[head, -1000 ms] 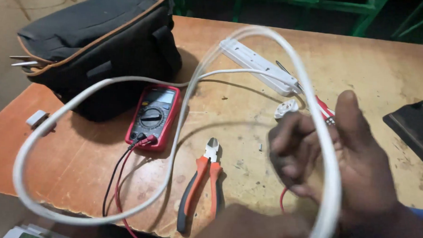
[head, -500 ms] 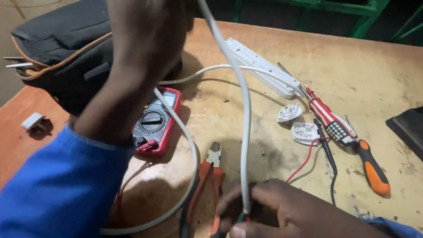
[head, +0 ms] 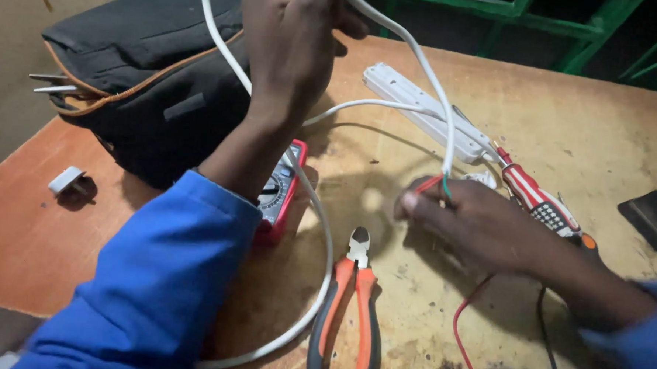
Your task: The person disassembles a white electrical plug using a screwdriver and pliers. They remove the outer casing, separate the internal components, and use pliers to adjust the metal prongs. The person then reassembles the plug casing.
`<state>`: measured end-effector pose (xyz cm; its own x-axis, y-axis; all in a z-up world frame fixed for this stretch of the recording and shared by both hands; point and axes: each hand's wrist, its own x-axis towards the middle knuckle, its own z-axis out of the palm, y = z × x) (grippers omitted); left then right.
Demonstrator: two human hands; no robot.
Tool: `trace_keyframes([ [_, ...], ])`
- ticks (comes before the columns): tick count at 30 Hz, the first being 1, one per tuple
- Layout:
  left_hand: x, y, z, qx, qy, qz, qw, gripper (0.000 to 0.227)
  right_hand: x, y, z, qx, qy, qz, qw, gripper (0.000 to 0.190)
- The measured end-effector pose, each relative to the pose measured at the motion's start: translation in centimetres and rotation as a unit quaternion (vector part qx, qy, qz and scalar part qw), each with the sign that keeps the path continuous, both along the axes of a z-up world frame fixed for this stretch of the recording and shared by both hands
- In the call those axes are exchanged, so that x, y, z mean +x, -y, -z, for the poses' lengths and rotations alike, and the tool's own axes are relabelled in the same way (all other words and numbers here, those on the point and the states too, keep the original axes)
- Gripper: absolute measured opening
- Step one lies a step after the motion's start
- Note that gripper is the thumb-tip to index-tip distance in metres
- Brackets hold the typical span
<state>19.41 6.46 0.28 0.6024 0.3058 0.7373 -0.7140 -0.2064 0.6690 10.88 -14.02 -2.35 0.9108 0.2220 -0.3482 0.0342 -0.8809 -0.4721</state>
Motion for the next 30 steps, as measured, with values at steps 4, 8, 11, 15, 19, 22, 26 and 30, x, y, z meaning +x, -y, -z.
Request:
trace_keyframes([
  [4, 0.9, -1.2, 1.5, -0.077, 0.017, 0.013, 0.997, 0.025, 6.3, 0.3, 3.2, 0.155, 0.039, -0.083, 0.984, 0.038],
  [8, 2.1, -1.3, 1.8, -0.057, -0.033, -0.081, 0.995, 0.034, 8.8, -1.9, 3.8, 0.093, 0.083, -0.078, 0.989, 0.035],
  [11, 2.6, -1.2, 2.5, -0.037, 0.038, -0.053, 0.997, 0.034, 9.2, -1.8, 3.1, 0.151, 0.220, -0.209, 0.941, 0.034],
  [15, 1.1, -0.9, 3.2, 0.061, -0.011, -0.088, 0.994, 0.024, 6.5, -1.4, 1.8, 0.042, 0.143, -0.092, 0.984, 0.046],
  [19, 0.7, -0.2, 4.1, 0.141, -0.154, -0.043, 0.977, 0.025, 4.8, 0.0, 2.3, 0.096, 0.093, -0.040, 0.990, 0.047],
  [22, 0.8, 0.0, 4.6, 0.195, -0.219, -0.040, 0.955, 0.040, 4.6, 1.0, 3.2, 0.130, 0.064, -0.012, 0.989, 0.046],
  [26, 0.4, 1.0, 5.1, 0.276, -0.180, -0.066, 0.942, 0.038, 4.2, 1.9, 3.3, 0.083, 0.061, -0.060, 0.993, 0.063],
  [30, -0.5, 2.4, 4.3, 0.356, -0.145, 0.009, 0.923, 0.023, 2.7, 1.9, 0.7, 0.166, -0.016, -0.082, 0.983, 0.062],
])
